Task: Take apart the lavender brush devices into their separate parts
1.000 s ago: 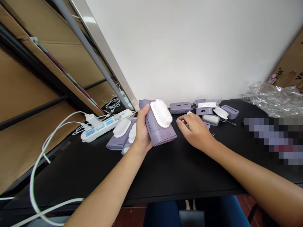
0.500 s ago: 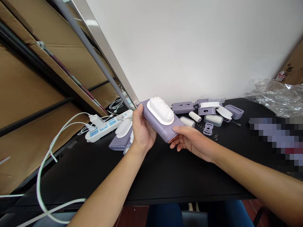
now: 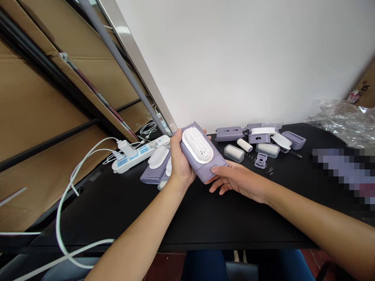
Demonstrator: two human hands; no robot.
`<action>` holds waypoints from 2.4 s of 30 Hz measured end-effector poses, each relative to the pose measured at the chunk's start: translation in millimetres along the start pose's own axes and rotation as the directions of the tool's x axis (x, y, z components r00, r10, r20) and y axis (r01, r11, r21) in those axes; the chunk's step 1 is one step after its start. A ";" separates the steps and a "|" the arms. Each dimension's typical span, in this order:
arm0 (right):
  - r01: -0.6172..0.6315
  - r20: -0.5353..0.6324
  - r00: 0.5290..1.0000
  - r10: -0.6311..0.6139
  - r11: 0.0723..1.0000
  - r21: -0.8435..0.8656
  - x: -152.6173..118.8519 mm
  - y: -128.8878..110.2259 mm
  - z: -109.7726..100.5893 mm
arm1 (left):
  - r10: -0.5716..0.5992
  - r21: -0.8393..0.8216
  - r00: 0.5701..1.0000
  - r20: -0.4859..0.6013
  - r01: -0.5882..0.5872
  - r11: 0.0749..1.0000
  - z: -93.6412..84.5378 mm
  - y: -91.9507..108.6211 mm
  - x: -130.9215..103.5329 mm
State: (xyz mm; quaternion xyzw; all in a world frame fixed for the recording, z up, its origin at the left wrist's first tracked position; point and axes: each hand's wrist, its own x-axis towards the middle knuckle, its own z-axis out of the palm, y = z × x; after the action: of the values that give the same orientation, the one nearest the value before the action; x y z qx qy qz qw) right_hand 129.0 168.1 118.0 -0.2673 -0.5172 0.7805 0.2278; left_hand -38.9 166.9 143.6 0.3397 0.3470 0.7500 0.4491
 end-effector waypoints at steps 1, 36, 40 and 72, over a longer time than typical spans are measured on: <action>0.002 0.010 1.000 -0.002 1.000 -0.002 -0.2 0.8 0.7 | -0.006 0.006 1.000 0.004 0.006 1.000 0.2 0.5 -0.8; 0.121 -0.076 0.991 -0.114 0.989 0.089 -2.2 5.7 18.9 | -0.006 -0.030 1.000 -0.017 0.005 1.000 4.8 7.1 -5.0; 0.117 -0.085 0.990 -0.110 0.990 0.083 -3.1 5.5 21.3 | 0.016 -0.035 0.999 -0.031 -0.017 0.999 4.9 7.0 -4.2; 0.125 -0.049 0.990 -0.135 0.979 -0.159 -5.4 -2.6 6.6 | 0.254 -0.225 0.925 -0.284 -0.322 0.920 -26.7 44.4 39.1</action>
State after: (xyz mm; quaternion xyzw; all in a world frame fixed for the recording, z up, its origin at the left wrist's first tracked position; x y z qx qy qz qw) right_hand 129.0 161.1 123.5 -0.2730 -0.5859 0.7129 0.2720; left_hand -94.6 181.0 173.9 0.2267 0.2419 0.8847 0.3277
